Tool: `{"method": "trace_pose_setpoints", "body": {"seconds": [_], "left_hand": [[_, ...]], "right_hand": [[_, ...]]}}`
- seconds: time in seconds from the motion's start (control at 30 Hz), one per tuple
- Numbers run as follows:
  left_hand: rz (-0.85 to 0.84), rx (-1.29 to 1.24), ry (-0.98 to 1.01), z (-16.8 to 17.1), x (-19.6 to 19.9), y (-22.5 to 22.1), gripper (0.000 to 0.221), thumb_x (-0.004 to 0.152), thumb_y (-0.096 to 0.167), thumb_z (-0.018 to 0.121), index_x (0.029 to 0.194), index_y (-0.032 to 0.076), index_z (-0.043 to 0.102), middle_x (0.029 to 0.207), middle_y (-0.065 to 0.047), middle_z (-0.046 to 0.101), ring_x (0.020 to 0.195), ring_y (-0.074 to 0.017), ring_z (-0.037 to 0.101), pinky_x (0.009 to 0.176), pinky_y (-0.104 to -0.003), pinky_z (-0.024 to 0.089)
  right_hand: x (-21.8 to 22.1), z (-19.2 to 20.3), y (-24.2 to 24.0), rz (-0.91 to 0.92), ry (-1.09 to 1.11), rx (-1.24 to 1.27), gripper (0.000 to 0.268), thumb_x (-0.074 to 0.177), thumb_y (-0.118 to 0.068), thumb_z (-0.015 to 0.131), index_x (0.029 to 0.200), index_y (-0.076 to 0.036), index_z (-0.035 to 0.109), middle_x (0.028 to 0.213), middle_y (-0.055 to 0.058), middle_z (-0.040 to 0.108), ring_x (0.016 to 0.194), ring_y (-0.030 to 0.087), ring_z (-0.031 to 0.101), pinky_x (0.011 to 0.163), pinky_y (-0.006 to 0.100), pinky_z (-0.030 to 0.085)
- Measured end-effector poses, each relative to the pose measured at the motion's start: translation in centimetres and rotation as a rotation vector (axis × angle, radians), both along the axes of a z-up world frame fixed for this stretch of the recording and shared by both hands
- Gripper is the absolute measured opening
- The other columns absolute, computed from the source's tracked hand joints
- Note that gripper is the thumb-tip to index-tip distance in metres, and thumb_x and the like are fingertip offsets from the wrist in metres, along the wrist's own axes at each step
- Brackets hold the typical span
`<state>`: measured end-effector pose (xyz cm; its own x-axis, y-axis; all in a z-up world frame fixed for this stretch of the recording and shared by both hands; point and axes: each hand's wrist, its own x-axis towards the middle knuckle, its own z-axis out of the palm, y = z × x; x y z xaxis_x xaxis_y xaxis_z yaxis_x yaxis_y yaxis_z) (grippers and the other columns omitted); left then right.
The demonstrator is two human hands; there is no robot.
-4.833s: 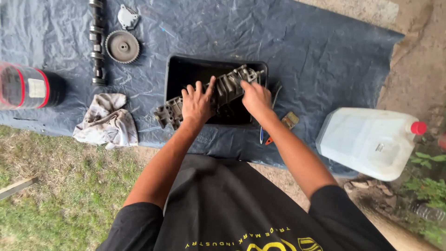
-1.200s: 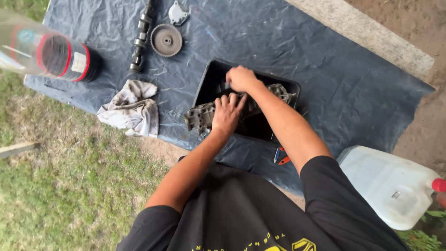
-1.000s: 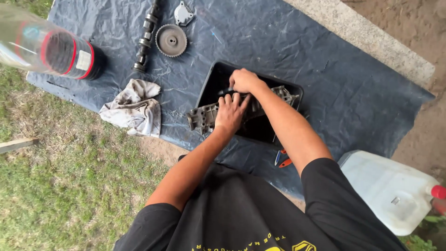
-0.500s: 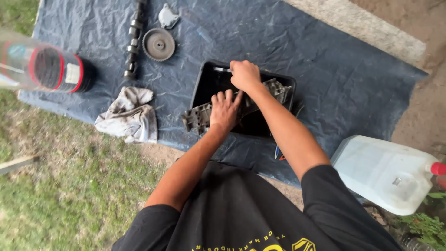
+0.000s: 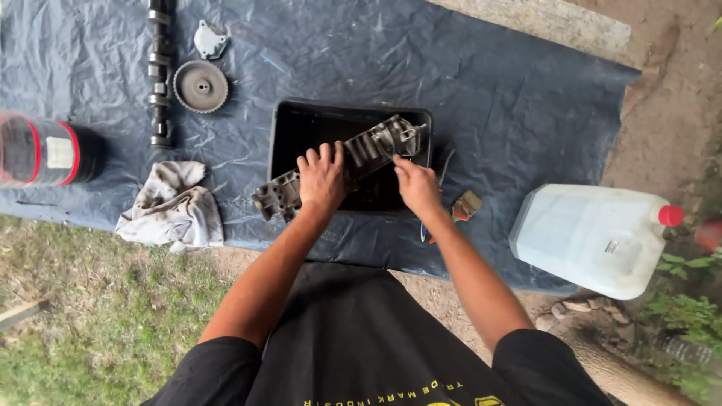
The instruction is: Cleaning a metal engine component using a brush and cleaning solution in a tray
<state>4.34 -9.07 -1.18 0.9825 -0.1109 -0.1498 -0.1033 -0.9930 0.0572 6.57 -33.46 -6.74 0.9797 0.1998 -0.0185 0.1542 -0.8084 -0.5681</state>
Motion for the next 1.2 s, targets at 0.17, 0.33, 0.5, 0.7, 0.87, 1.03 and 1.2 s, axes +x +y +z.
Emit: {"method": "trace_pose_setpoints", "body": {"seconds": [0.17, 0.33, 0.5, 0.7, 0.87, 1.03, 1.2], "left_hand": [[-0.025, 0.000, -0.015, 1.3, -0.7, -0.3, 0.070, 0.088, 0.038, 0.071, 0.150, 0.012, 0.051, 0.125, -0.016, 0.054, 0.107, -0.0398, 0.054, 0.093, -0.058, 0.040], [0.030, 0.013, 0.043, 1.8, -0.4, -0.4, 0.075, 0.084, 0.037, 0.074, 0.152, 0.018, 0.048, 0.124, -0.014, 0.053, 0.103, -0.0373, 0.054, 0.089, -0.054, 0.041], [0.069, 0.014, 0.011, 0.7, -1.1, -0.2, 0.062, 0.091, 0.023, 0.063, 0.152, 0.022, 0.050, 0.139, -0.015, 0.056, 0.119, -0.0392, 0.055, 0.099, -0.058, 0.039], [0.080, 0.003, -0.032, 1.4, -0.6, -0.6, 0.061, 0.087, 0.020, 0.062, 0.147, 0.024, 0.053, 0.124, -0.011, 0.057, 0.100, -0.0361, 0.054, 0.088, -0.055, 0.040], [0.101, 0.005, -0.048, 0.8, -0.1, -0.6, 0.059, 0.088, 0.020, 0.063, 0.147, 0.024, 0.054, 0.127, -0.010, 0.057, 0.101, -0.0347, 0.055, 0.089, -0.054, 0.040], [0.066, 0.037, -0.108, -5.2, -0.4, -0.2, 0.057, 0.091, 0.018, 0.062, 0.148, 0.023, 0.055, 0.135, -0.013, 0.059, 0.114, -0.0398, 0.056, 0.096, -0.059, 0.041], [0.011, 0.154, -0.094, -1.6, -0.7, -0.9, 0.065, 0.083, 0.022, 0.073, 0.144, 0.016, 0.051, 0.125, -0.016, 0.051, 0.109, -0.0427, 0.053, 0.080, -0.058, 0.046]], "right_hand": [[1.1, 0.6, 2.4, -0.028, -0.028, -0.008, 0.027, 0.100, -0.023, 0.066, 0.124, -0.020, 0.076, 0.098, 0.016, 0.078, 0.099, 0.036, 0.073, 0.085, 0.047, 0.061], [1.2, 2.4, 2.7, -0.009, 0.200, -0.190, 0.030, 0.102, -0.034, 0.055, 0.123, -0.030, 0.075, 0.097, 0.012, 0.078, 0.095, 0.036, 0.075, 0.085, 0.049, 0.061], [3.6, -0.5, 2.8, 0.007, 0.231, -0.058, 0.024, 0.098, -0.031, 0.063, 0.117, -0.028, 0.078, 0.099, 0.011, 0.078, 0.101, 0.036, 0.074, 0.089, 0.049, 0.060], [5.6, -0.4, 2.4, 0.047, 0.271, -0.027, 0.026, 0.100, -0.024, 0.061, 0.119, -0.018, 0.077, 0.106, 0.015, 0.077, 0.107, 0.040, 0.071, 0.094, 0.052, 0.057], [4.3, 2.9, 2.2, 0.107, 0.267, -0.050, 0.028, 0.101, -0.021, 0.059, 0.122, -0.012, 0.075, 0.111, 0.020, 0.076, 0.112, 0.043, 0.068, 0.099, 0.055, 0.054], [4.1, -0.5, 3.1, 0.032, 0.157, -0.001, 0.028, 0.103, -0.028, 0.058, 0.124, -0.016, 0.074, 0.114, 0.018, 0.075, 0.114, 0.041, 0.067, 0.101, 0.051, 0.054], [-0.7, 0.4, 0.0, -0.016, 0.154, 0.144, 0.026, 0.103, -0.018, 0.060, 0.123, -0.011, 0.075, 0.114, 0.016, 0.076, 0.109, 0.037, 0.070, 0.095, 0.047, 0.057]]}}
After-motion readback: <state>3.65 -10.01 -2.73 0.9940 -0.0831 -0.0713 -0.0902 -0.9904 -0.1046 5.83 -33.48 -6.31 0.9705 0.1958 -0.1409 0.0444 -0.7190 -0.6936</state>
